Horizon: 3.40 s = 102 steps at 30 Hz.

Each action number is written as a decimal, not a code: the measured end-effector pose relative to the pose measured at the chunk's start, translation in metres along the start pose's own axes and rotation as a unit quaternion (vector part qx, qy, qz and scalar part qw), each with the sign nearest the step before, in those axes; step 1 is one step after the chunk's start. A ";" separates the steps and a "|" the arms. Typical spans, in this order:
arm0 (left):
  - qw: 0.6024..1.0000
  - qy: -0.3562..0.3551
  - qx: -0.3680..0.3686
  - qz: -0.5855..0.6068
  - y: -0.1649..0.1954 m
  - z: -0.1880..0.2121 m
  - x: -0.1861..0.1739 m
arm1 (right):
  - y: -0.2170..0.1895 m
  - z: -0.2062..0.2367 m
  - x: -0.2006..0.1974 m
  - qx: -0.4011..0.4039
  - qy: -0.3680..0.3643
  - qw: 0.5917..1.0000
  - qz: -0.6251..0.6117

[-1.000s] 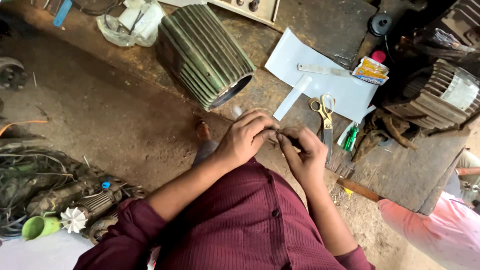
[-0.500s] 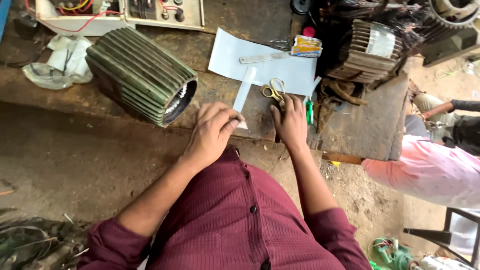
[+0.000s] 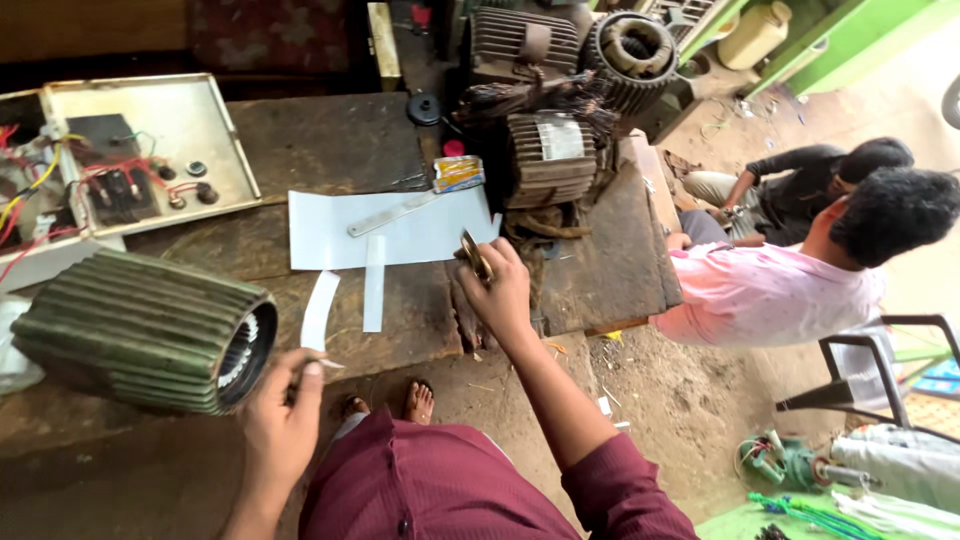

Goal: The person cuts strips of white insulating material with scissors and places them inside the stator of an electric motor. They then brush the exterior of the stator with a small brush and handle copper windings and other motor parts on the workbench.

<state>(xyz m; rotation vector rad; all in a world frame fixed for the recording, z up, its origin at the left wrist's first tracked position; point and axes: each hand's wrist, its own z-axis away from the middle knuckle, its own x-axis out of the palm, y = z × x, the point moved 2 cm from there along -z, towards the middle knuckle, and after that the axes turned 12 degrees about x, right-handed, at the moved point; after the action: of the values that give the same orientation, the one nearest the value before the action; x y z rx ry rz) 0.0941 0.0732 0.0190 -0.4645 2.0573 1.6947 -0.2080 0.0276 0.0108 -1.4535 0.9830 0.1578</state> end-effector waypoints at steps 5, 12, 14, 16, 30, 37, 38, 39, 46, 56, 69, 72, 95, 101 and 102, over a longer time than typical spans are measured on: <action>0.947 -0.013 -0.057 0.316 -0.017 -0.007 0.018 | 0.001 0.025 -0.014 -0.004 0.018 0.999 -0.038; 0.950 0.033 -0.048 0.307 -0.017 -0.023 0.029 | 0.066 0.099 0.015 0.218 -0.236 0.917 -0.238; 0.952 0.015 -0.030 0.304 -0.016 -0.029 0.027 | 0.082 0.118 0.025 0.389 -0.287 0.831 -0.275; 0.944 -0.010 -0.009 0.328 -0.015 -0.034 0.026 | 0.092 0.122 0.034 0.450 -0.316 0.776 -0.308; 0.974 0.015 0.074 0.212 0.055 -0.079 0.012 | 0.020 0.113 0.002 0.198 -0.385 0.859 -0.273; 0.906 -0.014 0.083 0.416 0.085 -0.079 0.008 | -0.021 0.113 -0.023 0.093 -0.445 0.817 -0.353; 0.895 -0.011 0.088 0.437 0.089 -0.078 0.008 | -0.024 0.114 -0.024 0.090 -0.455 0.817 -0.342; 0.884 -0.009 0.093 0.459 0.091 -0.078 0.009 | -0.026 0.115 -0.023 0.087 -0.459 0.815 -0.342; 0.894 0.000 0.094 0.438 0.091 -0.074 0.013 | -0.031 0.115 -0.019 0.075 -0.463 0.821 -0.325; 0.912 0.014 0.114 0.393 0.097 -0.074 0.015 | -0.040 0.110 -0.024 0.018 -0.433 0.855 -0.285; 0.915 0.015 0.118 0.385 0.095 -0.074 0.017 | -0.035 0.117 -0.019 0.019 -0.397 0.881 -0.257; 0.913 0.017 0.118 0.390 0.093 -0.074 0.018 | -0.033 0.118 -0.018 0.025 -0.395 0.880 -0.263; 0.959 0.076 0.150 0.230 0.045 -0.043 -0.006 | 0.083 0.063 0.015 0.012 -0.156 0.952 0.264; 0.970 0.070 0.121 0.199 0.036 -0.021 -0.009 | 0.103 0.049 0.001 0.002 -0.116 0.946 0.303; 0.979 0.047 0.161 0.116 0.038 -0.017 -0.007 | 0.088 0.050 -0.005 -0.010 -0.102 0.964 0.247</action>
<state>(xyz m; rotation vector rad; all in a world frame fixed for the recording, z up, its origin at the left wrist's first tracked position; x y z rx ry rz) 0.0781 0.0638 0.0572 -0.2089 2.4808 1.4396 -0.2442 0.0890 -0.0616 -1.1579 1.1581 0.6694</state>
